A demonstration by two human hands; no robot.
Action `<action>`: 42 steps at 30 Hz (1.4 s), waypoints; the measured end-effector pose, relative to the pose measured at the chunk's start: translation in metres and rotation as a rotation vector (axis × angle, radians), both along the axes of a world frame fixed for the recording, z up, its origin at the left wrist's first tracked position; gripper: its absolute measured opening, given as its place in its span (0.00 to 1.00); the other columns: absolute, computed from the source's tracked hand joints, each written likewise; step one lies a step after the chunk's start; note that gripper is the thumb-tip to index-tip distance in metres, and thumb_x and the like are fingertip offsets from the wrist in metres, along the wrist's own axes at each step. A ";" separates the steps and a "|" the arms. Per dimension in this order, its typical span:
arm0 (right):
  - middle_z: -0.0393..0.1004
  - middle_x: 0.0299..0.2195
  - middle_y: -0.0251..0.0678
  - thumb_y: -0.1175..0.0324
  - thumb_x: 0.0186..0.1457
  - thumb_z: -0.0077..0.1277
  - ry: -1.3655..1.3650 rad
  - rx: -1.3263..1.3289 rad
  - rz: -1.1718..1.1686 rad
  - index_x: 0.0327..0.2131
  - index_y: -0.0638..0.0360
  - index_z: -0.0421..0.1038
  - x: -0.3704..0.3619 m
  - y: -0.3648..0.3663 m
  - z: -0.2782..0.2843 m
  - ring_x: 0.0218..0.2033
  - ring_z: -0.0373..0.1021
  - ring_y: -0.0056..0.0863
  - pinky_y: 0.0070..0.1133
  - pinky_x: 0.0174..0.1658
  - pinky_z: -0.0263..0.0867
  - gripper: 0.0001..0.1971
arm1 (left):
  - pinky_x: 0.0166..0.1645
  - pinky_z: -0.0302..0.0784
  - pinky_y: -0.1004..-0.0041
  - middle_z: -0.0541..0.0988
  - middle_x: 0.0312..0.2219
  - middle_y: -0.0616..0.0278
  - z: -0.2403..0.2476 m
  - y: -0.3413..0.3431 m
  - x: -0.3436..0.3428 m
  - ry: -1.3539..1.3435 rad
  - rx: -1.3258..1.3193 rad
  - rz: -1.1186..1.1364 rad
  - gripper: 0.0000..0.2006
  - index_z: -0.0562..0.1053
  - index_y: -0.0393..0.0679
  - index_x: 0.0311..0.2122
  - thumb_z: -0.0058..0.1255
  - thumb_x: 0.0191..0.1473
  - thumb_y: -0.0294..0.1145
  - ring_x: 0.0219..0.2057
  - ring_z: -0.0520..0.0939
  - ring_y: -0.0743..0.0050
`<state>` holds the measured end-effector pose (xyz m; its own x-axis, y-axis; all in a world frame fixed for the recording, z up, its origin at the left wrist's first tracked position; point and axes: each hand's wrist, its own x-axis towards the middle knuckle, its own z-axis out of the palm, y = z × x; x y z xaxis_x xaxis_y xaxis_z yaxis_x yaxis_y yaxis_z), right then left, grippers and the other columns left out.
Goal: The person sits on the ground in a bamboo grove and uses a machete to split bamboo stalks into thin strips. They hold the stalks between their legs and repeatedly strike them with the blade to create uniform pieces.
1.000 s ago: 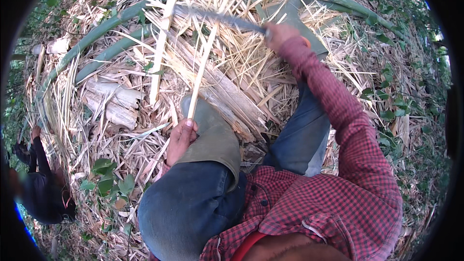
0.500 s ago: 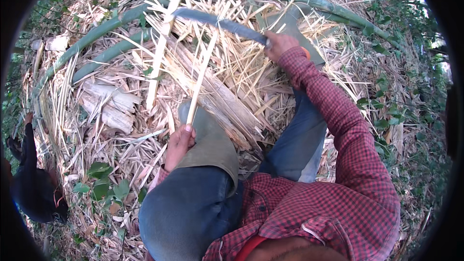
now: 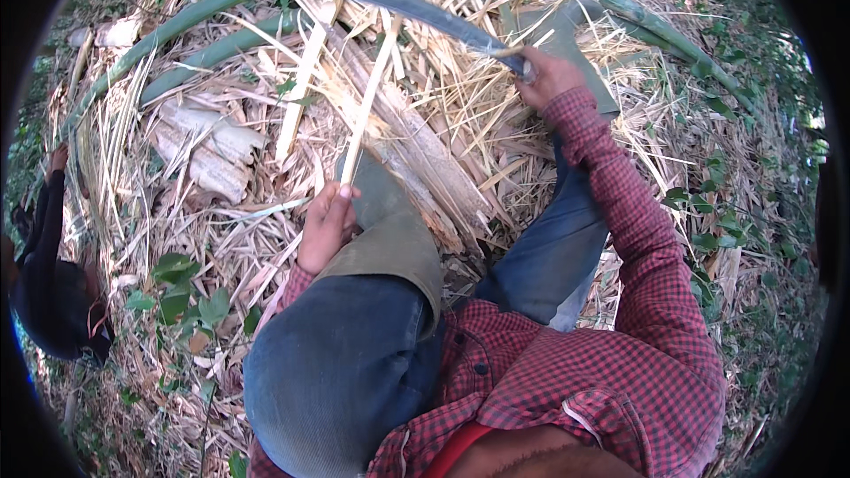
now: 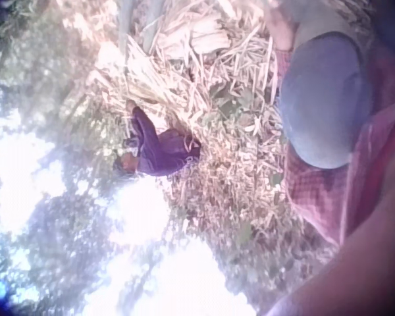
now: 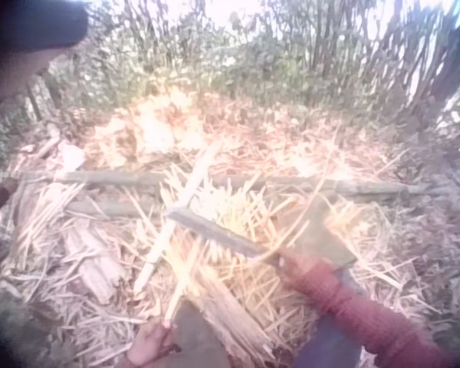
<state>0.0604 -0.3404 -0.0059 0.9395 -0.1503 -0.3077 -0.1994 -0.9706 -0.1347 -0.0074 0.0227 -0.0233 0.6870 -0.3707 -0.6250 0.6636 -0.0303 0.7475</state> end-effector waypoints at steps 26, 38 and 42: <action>0.72 0.22 0.36 0.64 0.45 0.52 0.053 0.092 0.261 0.34 0.50 0.65 0.010 0.043 -0.023 0.24 0.71 0.33 0.29 0.30 0.69 0.11 | 0.14 0.48 0.85 0.58 0.13 0.75 0.017 -0.013 0.008 0.015 -0.067 0.027 0.11 0.66 0.39 0.40 0.33 0.60 0.34 0.10 0.54 0.91; 0.73 0.25 0.39 0.63 0.46 0.49 0.066 0.022 0.254 0.38 0.54 0.66 0.016 0.030 -0.009 0.28 0.72 0.38 0.32 0.34 0.69 0.14 | 0.17 0.50 0.86 0.59 0.13 0.76 0.024 0.002 0.001 -0.016 -0.074 -0.024 0.11 0.67 0.39 0.40 0.35 0.60 0.34 0.13 0.55 0.91; 0.73 0.25 0.41 0.62 0.45 0.51 -0.020 -0.054 0.042 0.34 0.53 0.65 0.037 0.006 -0.010 0.29 0.72 0.40 0.33 0.35 0.69 0.13 | 0.20 0.51 0.86 0.59 0.14 0.75 0.035 0.004 -0.006 0.037 -0.079 -0.016 0.12 0.67 0.39 0.42 0.34 0.60 0.33 0.16 0.57 0.91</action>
<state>0.0972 -0.3345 -0.0155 0.9511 -0.1265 -0.2817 -0.1563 -0.9840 -0.0859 -0.0131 0.0268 0.0113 0.6579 -0.4308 -0.6178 0.6905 0.0174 0.7232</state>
